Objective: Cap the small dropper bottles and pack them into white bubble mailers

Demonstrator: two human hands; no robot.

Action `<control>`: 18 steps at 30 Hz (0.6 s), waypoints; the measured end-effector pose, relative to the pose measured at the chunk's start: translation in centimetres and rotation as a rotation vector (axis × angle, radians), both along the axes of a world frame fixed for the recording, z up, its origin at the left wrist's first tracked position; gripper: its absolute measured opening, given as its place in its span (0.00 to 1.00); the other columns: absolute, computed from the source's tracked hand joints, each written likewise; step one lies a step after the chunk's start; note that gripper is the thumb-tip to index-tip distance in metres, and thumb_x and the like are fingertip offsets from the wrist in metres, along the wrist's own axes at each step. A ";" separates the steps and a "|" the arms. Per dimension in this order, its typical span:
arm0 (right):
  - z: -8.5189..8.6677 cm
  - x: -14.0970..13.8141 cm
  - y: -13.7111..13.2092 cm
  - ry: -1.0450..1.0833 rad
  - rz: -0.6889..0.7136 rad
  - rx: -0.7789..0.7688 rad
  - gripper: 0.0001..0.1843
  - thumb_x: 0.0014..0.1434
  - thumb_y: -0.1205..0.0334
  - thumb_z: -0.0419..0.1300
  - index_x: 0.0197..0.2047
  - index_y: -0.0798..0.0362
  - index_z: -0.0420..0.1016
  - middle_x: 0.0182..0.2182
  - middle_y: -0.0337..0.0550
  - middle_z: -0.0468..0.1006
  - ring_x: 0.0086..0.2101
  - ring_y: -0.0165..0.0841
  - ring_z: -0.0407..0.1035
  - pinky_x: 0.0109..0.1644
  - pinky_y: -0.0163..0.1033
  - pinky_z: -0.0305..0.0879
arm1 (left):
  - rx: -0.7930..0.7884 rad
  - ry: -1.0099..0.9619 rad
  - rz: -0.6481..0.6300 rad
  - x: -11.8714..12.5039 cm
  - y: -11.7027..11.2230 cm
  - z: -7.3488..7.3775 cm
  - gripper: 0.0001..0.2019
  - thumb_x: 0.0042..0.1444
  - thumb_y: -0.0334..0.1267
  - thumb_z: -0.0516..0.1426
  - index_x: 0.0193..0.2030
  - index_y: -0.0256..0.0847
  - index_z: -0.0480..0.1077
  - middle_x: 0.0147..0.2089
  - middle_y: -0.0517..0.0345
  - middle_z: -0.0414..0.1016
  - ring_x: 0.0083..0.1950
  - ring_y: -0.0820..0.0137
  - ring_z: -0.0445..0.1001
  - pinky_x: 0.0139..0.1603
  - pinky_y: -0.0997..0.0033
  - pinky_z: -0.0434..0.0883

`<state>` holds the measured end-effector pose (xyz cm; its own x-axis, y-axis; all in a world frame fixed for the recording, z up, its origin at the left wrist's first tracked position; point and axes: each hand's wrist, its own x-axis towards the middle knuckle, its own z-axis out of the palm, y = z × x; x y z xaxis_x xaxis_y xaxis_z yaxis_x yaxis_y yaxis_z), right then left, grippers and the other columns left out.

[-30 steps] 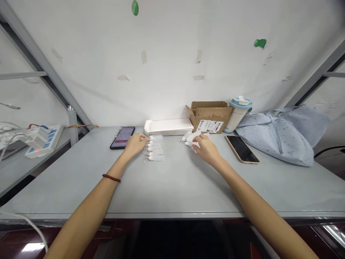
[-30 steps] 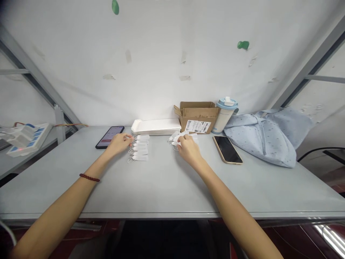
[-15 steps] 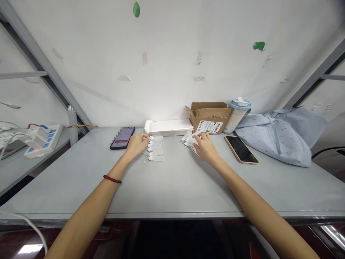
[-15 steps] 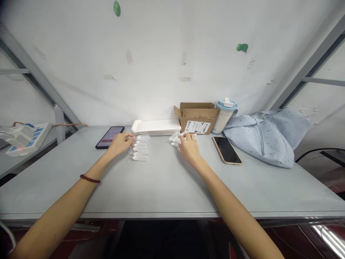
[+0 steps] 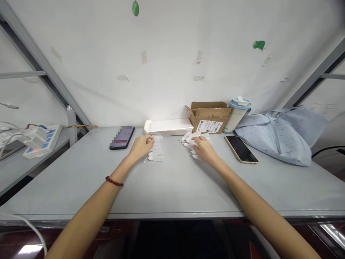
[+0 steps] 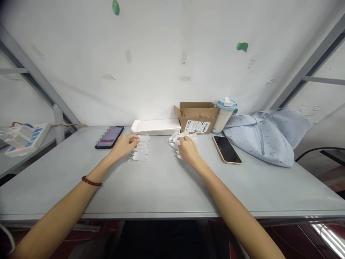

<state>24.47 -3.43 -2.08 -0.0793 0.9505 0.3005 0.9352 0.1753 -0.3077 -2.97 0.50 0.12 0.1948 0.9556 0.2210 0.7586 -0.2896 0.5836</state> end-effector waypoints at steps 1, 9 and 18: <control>-0.1 0.0 0.1 0.023 0.004 0.013 0.15 0.58 0.70 0.53 0.49 0.59 0.70 0.44 0.56 0.72 0.44 0.41 0.68 0.46 0.42 0.62 | 0.001 -0.004 -0.009 0.2 -0.2 0.0 0.13 0.53 0.40 0.50 0.36 0.37 0.73 0.23 0.59 0.74 0.29 0.67 0.73 0.33 0.70 0.64; 0.2 0.0 0.1 0.284 0.073 0.265 0.09 0.58 0.65 0.52 0.38 0.55 0.73 0.36 0.50 0.75 0.34 0.36 0.68 0.40 0.41 0.64 | -0.013 -0.059 -0.136 1.8 -1.9 0.5 0.13 0.54 0.42 0.51 0.36 0.37 0.72 0.24 0.59 0.72 0.27 0.69 0.70 0.31 0.72 0.64; 1.9 -1.4 -1.4 0.744 0.133 0.070 0.14 0.56 0.54 0.54 0.37 0.55 0.73 0.27 0.42 0.74 0.29 0.32 0.68 0.35 0.39 0.63 | -0.227 -0.160 -0.333 2.9 -3.1 0.7 0.21 0.55 0.48 0.52 0.47 0.32 0.71 0.29 0.54 0.75 0.29 0.69 0.72 0.32 0.71 0.68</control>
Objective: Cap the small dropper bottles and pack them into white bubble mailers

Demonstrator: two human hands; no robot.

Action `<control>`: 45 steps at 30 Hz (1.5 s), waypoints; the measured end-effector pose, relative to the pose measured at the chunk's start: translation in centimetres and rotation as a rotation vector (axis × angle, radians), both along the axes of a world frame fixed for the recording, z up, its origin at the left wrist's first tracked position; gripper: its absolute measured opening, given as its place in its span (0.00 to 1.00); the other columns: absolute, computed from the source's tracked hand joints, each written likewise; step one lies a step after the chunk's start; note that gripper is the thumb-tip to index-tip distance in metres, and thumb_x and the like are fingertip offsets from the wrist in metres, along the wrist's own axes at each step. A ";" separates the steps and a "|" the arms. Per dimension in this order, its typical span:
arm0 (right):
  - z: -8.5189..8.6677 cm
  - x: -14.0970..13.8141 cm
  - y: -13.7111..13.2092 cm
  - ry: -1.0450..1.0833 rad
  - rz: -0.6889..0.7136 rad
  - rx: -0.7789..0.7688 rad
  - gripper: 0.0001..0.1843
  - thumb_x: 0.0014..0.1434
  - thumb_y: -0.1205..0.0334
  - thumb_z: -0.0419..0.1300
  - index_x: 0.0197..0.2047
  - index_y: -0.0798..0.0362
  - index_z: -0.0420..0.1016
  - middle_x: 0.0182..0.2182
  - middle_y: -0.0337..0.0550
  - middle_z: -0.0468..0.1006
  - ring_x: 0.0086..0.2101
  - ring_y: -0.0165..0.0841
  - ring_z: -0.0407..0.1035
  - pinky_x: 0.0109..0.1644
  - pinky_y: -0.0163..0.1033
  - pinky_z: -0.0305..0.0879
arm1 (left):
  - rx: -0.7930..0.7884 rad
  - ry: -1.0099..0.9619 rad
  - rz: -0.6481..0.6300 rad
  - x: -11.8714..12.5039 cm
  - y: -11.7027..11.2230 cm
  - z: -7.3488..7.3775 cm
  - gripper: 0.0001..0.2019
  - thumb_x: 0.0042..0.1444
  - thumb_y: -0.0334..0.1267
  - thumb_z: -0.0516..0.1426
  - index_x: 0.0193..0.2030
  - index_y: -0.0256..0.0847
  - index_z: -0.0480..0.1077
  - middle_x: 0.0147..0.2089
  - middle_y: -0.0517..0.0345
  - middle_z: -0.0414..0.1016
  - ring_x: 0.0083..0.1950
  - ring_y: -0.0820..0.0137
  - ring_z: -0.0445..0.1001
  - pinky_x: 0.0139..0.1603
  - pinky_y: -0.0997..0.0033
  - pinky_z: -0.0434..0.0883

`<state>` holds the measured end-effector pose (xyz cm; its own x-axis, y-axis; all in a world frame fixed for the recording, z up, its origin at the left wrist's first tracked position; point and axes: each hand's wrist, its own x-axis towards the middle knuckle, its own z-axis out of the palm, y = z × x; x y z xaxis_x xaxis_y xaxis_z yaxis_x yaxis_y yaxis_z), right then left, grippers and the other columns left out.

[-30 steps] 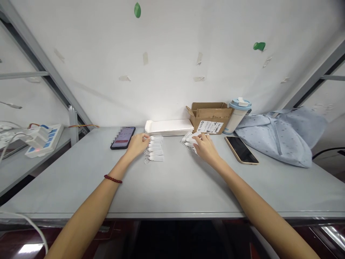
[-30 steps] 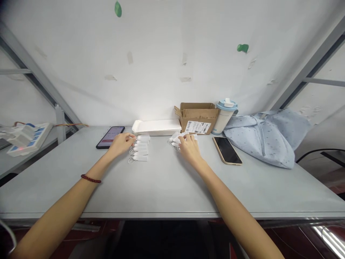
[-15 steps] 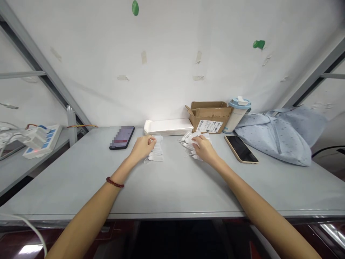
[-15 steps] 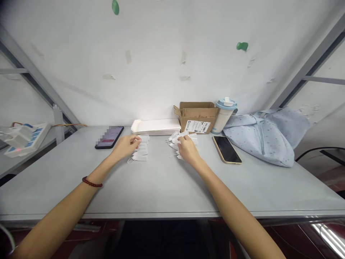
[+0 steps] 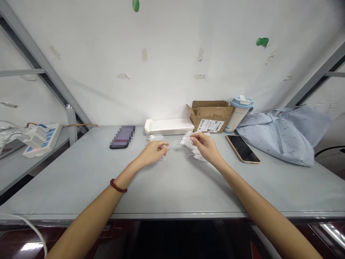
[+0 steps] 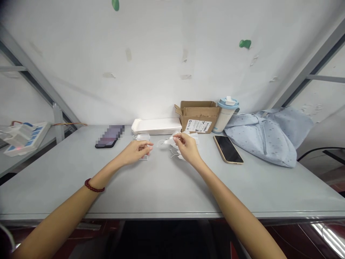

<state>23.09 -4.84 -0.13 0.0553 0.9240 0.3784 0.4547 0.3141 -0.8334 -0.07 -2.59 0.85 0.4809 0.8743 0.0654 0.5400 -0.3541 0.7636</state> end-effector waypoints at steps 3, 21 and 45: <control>0.2 -0.3 -0.2 0.079 0.029 -0.046 0.15 0.55 0.53 0.55 0.37 0.56 0.73 0.27 0.42 0.74 0.29 0.32 0.69 0.36 0.39 0.64 | -0.057 -0.012 -0.031 0.1 -0.2 -0.1 0.23 0.55 0.48 0.52 0.50 0.32 0.70 0.29 0.54 0.75 0.27 0.70 0.71 0.31 0.70 0.69; 0.8 -1.1 -0.8 0.159 0.094 -0.112 0.13 0.53 0.53 0.58 0.34 0.55 0.73 0.25 0.39 0.74 0.28 0.30 0.68 0.36 0.38 0.64 | -0.149 -0.160 -0.085 0.4 -0.7 0.6 0.15 0.55 0.48 0.54 0.37 0.36 0.71 0.28 0.58 0.71 0.24 0.75 0.66 0.27 0.74 0.64; 0.7 -1.1 -0.9 0.177 0.120 -0.111 0.15 0.53 0.51 0.59 0.34 0.55 0.73 0.23 0.38 0.72 0.27 0.30 0.67 0.35 0.37 0.64 | -0.170 -0.202 -0.098 0.3 -0.7 0.8 0.14 0.55 0.46 0.55 0.35 0.35 0.71 0.28 0.57 0.71 0.24 0.76 0.65 0.25 0.76 0.63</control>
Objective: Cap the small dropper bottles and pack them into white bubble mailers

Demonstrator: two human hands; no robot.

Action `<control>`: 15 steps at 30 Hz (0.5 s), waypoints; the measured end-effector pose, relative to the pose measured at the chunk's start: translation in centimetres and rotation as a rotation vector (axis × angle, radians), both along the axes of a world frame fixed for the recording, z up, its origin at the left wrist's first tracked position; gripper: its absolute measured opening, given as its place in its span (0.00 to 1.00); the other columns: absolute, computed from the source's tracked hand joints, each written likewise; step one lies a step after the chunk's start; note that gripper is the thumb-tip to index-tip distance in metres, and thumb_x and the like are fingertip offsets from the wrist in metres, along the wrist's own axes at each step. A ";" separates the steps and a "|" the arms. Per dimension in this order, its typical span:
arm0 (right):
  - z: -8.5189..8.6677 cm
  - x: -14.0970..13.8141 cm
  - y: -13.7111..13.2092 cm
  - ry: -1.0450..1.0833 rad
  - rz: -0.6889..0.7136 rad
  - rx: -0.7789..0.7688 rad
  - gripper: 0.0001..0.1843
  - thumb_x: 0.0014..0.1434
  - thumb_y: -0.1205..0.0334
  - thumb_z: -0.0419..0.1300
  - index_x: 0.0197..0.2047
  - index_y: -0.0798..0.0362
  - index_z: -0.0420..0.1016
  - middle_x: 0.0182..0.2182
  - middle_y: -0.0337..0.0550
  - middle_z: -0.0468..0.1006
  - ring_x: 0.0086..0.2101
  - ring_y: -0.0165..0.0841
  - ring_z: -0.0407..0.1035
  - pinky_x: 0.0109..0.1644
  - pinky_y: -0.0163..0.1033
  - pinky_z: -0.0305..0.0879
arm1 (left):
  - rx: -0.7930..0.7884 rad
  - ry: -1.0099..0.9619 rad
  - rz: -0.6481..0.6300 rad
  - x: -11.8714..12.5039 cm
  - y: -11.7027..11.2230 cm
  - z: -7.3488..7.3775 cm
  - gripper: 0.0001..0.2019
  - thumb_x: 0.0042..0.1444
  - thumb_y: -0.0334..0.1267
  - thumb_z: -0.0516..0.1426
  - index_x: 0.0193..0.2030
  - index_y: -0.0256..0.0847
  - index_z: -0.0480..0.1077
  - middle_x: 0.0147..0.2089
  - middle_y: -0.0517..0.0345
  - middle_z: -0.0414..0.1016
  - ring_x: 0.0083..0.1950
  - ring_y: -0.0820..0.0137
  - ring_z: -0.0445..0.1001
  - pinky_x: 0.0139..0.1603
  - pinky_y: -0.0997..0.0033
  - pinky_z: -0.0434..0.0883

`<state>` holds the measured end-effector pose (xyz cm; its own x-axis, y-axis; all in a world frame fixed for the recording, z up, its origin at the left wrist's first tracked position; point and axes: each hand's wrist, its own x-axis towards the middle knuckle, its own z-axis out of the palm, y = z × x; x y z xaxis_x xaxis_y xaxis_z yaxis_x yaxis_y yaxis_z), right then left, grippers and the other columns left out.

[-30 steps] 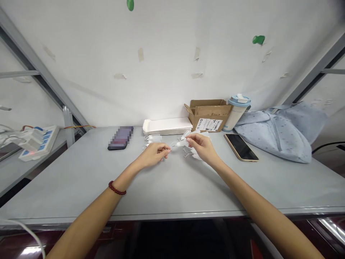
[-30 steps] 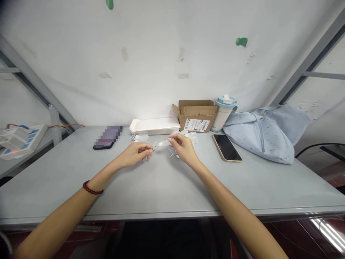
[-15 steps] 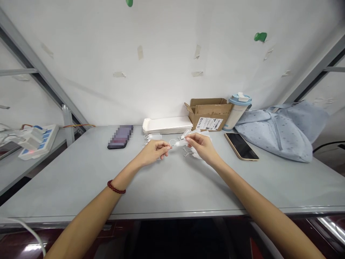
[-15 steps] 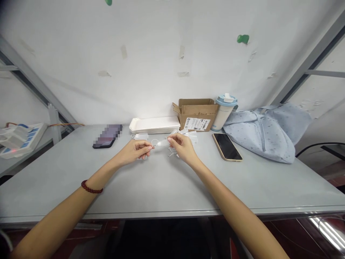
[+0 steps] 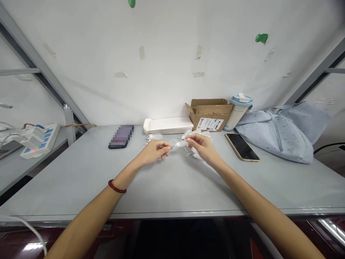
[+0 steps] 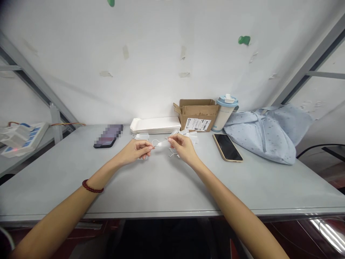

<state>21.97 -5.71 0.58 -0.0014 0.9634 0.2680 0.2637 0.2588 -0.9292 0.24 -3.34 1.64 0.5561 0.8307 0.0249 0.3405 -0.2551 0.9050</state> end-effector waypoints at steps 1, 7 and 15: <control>0.0 0.0 0.0 -0.003 -0.001 -0.001 0.15 0.53 0.51 0.59 0.34 0.55 0.73 0.23 0.38 0.72 0.27 0.30 0.67 0.35 0.37 0.64 | 0.000 -0.001 -0.001 0.0 0.0 0.0 0.14 0.55 0.46 0.55 0.35 0.35 0.71 0.28 0.57 0.71 0.24 0.76 0.65 0.25 0.76 0.64; -0.2 -0.1 0.0 -0.023 0.002 0.014 0.14 0.53 0.52 0.58 0.34 0.55 0.73 0.23 0.38 0.72 0.27 0.30 0.68 0.34 0.37 0.65 | -0.008 0.010 0.021 0.1 -0.2 0.2 0.14 0.54 0.47 0.56 0.34 0.36 0.71 0.28 0.57 0.71 0.24 0.76 0.65 0.25 0.75 0.65; -0.9 -0.4 0.0 -0.064 -0.004 0.039 0.13 0.54 0.53 0.57 0.34 0.55 0.72 0.24 0.39 0.72 0.25 0.29 0.67 0.31 0.36 0.64 | -0.006 0.021 0.039 0.4 -0.6 0.4 0.14 0.53 0.46 0.56 0.31 0.36 0.70 0.26 0.57 0.71 0.24 0.75 0.65 0.26 0.74 0.63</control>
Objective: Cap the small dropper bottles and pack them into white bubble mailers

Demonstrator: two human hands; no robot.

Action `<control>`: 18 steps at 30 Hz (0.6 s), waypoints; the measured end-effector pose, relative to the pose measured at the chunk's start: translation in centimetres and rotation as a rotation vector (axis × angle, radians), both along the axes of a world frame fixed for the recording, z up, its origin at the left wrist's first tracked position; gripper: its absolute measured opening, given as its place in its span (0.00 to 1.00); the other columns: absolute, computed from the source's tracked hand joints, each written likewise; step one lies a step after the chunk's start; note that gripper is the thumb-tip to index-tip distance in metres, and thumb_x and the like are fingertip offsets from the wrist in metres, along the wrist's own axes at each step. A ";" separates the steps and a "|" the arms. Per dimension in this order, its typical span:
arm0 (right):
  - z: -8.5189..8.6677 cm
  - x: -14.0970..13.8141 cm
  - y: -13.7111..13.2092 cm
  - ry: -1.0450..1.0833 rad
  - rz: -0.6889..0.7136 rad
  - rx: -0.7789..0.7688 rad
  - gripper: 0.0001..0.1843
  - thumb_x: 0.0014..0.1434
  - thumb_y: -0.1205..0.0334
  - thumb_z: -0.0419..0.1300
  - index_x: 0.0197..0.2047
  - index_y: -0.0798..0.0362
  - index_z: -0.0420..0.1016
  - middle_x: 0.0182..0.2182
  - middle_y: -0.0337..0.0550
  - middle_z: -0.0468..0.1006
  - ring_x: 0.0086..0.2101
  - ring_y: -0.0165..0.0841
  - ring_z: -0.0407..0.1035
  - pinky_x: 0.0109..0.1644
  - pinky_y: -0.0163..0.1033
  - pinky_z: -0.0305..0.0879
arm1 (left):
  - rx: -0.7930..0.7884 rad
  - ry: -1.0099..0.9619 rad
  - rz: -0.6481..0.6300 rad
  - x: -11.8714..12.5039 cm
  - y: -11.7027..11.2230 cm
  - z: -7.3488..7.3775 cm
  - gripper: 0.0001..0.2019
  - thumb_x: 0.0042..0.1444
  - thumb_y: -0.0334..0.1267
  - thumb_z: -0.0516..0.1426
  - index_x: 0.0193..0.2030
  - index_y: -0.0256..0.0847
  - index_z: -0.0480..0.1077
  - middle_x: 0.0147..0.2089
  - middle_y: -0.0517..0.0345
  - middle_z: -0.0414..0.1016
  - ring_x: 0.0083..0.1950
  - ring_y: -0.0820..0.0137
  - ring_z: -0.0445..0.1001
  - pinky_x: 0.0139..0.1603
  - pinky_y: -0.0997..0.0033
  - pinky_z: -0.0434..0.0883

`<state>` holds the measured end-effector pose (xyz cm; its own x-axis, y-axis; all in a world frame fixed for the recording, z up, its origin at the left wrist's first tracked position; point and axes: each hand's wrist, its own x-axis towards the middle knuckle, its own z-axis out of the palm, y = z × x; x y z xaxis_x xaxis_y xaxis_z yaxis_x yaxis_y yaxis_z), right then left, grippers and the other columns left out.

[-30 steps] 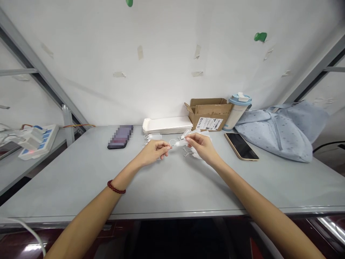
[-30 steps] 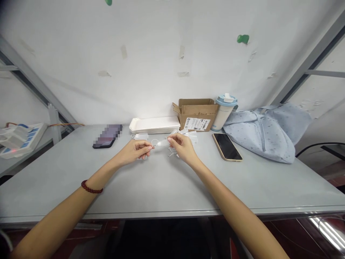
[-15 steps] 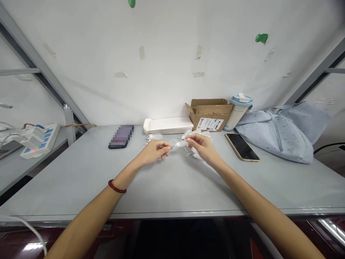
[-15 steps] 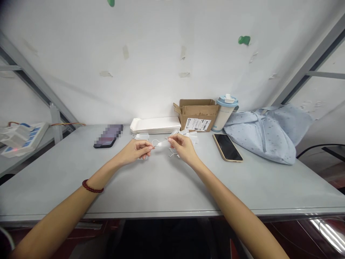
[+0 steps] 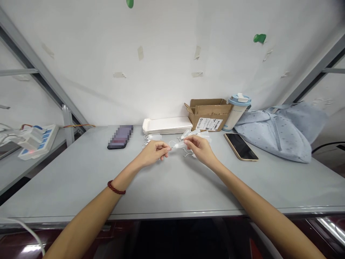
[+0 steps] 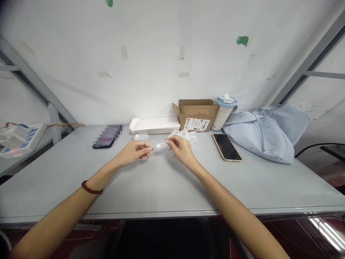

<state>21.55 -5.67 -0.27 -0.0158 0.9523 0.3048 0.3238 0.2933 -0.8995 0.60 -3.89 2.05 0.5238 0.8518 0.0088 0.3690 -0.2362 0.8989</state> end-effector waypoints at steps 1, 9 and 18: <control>-0.1 0.0 0.0 -0.012 -0.002 0.007 0.13 0.55 0.52 0.56 0.34 0.55 0.72 0.24 0.39 0.72 0.25 0.29 0.67 0.31 0.36 0.64 | 0.002 -0.001 0.002 0.0 0.0 0.0 0.14 0.52 0.47 0.56 0.30 0.36 0.70 0.26 0.57 0.71 0.24 0.75 0.65 0.27 0.74 0.64; -0.9 -0.5 -0.3 -0.056 -0.016 0.037 0.14 0.56 0.52 0.55 0.33 0.54 0.72 0.20 0.37 0.70 0.22 0.29 0.66 0.29 0.35 0.62 | -0.003 -0.006 0.025 -0.1 0.2 -0.2 0.13 0.52 0.46 0.56 0.30 0.36 0.69 0.26 0.57 0.71 0.23 0.75 0.65 0.26 0.74 0.64; -1.1 -0.8 -0.7 -0.059 -0.022 0.064 0.12 0.57 0.53 0.56 0.33 0.54 0.72 0.20 0.36 0.70 0.21 0.29 0.67 0.28 0.36 0.63 | -0.008 -0.005 0.035 -0.1 0.2 -0.4 0.10 0.53 0.42 0.56 0.29 0.36 0.69 0.25 0.59 0.70 0.23 0.77 0.65 0.26 0.75 0.63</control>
